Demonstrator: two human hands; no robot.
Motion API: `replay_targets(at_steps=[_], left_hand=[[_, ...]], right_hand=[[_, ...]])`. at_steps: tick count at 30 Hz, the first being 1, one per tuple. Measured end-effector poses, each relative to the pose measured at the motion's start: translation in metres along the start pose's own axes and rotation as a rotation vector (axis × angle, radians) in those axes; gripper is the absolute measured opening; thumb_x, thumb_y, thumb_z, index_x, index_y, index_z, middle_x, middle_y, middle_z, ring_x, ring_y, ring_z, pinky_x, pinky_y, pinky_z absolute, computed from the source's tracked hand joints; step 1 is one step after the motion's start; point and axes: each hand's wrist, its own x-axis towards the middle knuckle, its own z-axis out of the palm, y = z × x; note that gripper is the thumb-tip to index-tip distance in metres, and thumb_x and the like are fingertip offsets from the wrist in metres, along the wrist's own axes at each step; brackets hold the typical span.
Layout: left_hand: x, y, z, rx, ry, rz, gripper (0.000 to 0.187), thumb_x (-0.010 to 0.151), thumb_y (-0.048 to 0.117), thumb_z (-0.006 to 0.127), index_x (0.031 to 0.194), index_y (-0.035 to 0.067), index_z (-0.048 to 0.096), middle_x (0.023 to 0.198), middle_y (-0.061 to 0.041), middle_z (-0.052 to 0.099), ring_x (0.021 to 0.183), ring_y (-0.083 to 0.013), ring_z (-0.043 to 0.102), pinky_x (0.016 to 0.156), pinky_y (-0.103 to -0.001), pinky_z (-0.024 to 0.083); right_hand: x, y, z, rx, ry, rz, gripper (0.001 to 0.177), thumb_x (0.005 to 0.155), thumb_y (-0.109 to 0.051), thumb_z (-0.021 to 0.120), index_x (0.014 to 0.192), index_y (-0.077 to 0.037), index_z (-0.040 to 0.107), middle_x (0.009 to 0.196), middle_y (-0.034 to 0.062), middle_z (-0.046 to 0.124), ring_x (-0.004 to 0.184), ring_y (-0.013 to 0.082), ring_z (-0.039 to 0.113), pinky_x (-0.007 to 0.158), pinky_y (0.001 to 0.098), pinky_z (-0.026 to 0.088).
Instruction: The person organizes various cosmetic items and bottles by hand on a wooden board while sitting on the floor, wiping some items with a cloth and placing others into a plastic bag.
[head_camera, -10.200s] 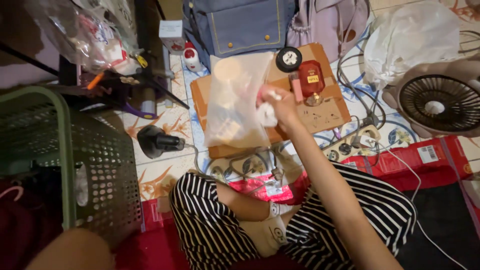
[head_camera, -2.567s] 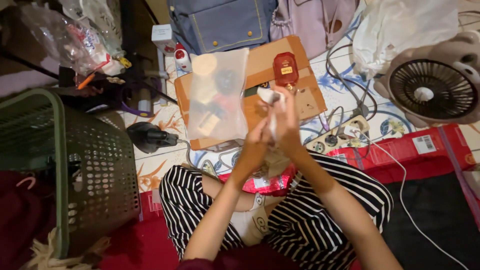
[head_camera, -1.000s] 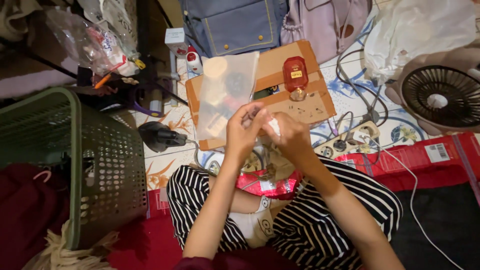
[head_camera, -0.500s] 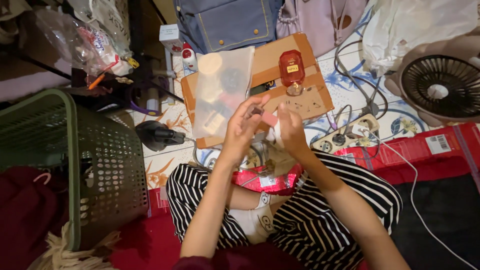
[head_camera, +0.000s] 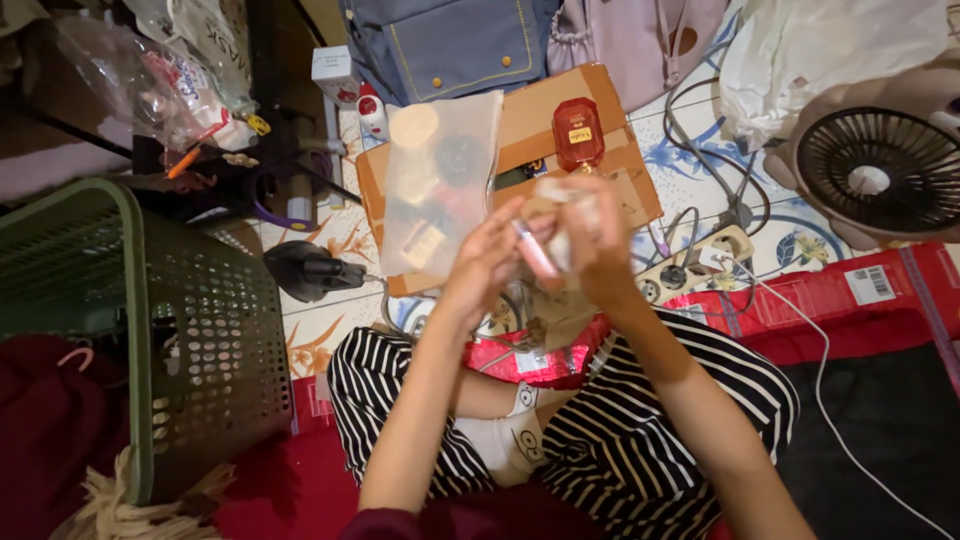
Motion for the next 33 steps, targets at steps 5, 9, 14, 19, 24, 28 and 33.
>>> replay_targets(at_steps=[5,9,14,19,24,28,33], left_hand=[[0.013,-0.035,-0.025,-0.057,0.285,-0.049,0.066,0.095,-0.007,0.047,0.157,0.006,0.027,0.143,-0.024,0.047,0.125,-0.0324,0.058,0.099,-0.039,0.054],[0.020,-0.018,-0.038,-0.322,0.513,0.025,0.059,0.104,0.000,0.052,0.151,0.011,0.020,0.124,-0.014,0.054,0.097,-0.0189,0.064,0.080,-0.025,0.056],[0.036,-0.023,-0.030,0.177,0.415,0.185,0.049,0.103,0.010,0.057,0.145,0.003,0.032,0.132,-0.022,0.062,0.118,-0.0275,0.065,0.093,-0.033,0.057],[0.068,-0.025,-0.065,1.593,0.518,0.518,0.038,0.102,0.050,0.055,0.114,0.016,0.069,0.116,-0.004,0.061,0.109,-0.0286,0.062,0.093,-0.041,0.051],[0.078,-0.023,-0.075,1.707,0.555,0.167,0.032,0.087,0.030,0.073,0.115,0.016,0.064,0.100,-0.006,0.062,0.094,-0.0352,0.067,0.078,-0.054,0.058],[0.090,-0.019,-0.101,1.550,0.656,0.106,0.015,0.087,0.031,0.066,0.098,0.022,0.070,0.085,-0.004,0.068,0.083,-0.0377,0.072,0.071,-0.056,0.059],[0.081,0.021,-0.099,1.187,0.778,0.183,0.012,0.078,0.032,0.072,0.089,0.031,0.077,0.077,0.008,0.076,0.083,-0.0285,0.074,0.075,-0.043,0.059]], right_hand=[[-0.018,0.040,0.032,-0.442,-0.097,-0.585,0.024,0.103,-0.011,0.062,0.122,0.002,0.065,0.119,0.0240,0.068,0.116,0.0437,0.065,0.101,0.0480,0.052],[-0.037,0.045,0.041,-0.561,-0.267,-0.405,0.037,0.100,-0.017,0.065,0.132,0.001,0.061,0.119,0.0233,0.065,0.117,0.0434,0.062,0.102,0.0466,0.050],[-0.029,0.077,0.038,-0.598,-0.220,-0.414,0.031,0.098,-0.017,0.067,0.125,-0.001,0.066,0.102,0.0178,0.067,0.097,0.0363,0.065,0.089,0.0432,0.053],[-0.010,0.090,0.015,-0.538,-0.107,-0.089,0.027,0.102,-0.033,0.065,0.118,-0.012,0.069,0.090,0.0126,0.070,0.089,0.0340,0.069,0.082,0.0445,0.055],[0.002,0.118,0.008,-0.528,-0.076,0.430,0.032,0.102,-0.054,0.058,0.106,-0.023,0.068,0.091,0.0149,0.074,0.097,0.0396,0.071,0.085,0.0514,0.053],[0.012,0.141,0.020,-0.543,-0.065,0.438,0.036,0.101,-0.054,0.062,0.105,-0.019,0.066,0.090,0.0194,0.073,0.097,0.0444,0.070,0.084,0.0537,0.053],[0.050,0.129,0.063,-0.391,-0.008,0.420,0.039,0.099,-0.045,0.063,0.100,-0.006,0.064,0.094,0.0257,0.069,0.100,0.0456,0.068,0.089,0.0534,0.050]])
